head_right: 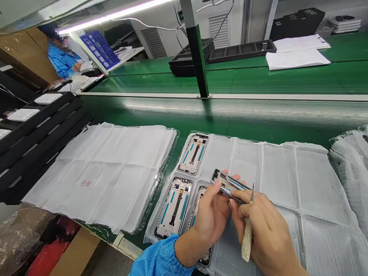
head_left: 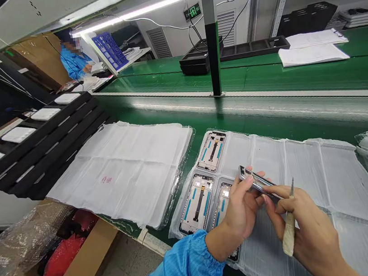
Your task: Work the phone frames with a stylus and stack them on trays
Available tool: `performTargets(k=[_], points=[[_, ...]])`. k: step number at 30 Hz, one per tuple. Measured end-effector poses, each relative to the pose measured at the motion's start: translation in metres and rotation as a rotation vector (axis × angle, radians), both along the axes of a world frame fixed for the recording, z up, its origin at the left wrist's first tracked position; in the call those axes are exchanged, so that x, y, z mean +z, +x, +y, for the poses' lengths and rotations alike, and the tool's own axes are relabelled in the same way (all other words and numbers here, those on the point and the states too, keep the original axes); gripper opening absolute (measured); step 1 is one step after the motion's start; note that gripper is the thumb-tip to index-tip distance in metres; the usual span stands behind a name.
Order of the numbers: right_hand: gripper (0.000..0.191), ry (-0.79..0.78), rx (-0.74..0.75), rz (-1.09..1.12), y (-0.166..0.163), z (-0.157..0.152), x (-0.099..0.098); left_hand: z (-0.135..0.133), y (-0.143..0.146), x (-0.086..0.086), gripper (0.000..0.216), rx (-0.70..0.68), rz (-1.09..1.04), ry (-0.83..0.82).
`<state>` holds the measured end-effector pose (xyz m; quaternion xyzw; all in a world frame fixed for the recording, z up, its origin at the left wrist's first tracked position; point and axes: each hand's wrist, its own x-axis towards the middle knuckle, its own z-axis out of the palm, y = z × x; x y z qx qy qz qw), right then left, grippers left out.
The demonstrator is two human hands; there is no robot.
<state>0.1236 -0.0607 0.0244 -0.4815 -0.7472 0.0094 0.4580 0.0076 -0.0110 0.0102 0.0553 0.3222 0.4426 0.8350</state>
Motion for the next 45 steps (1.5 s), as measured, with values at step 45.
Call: performTargets(k=[45], points=[[0.026,0.014,0.007,0.01,0.0042,0.0013,-0.0034,-0.0007,0.002,-0.002,0.095,-0.045,0.061,0.01]])
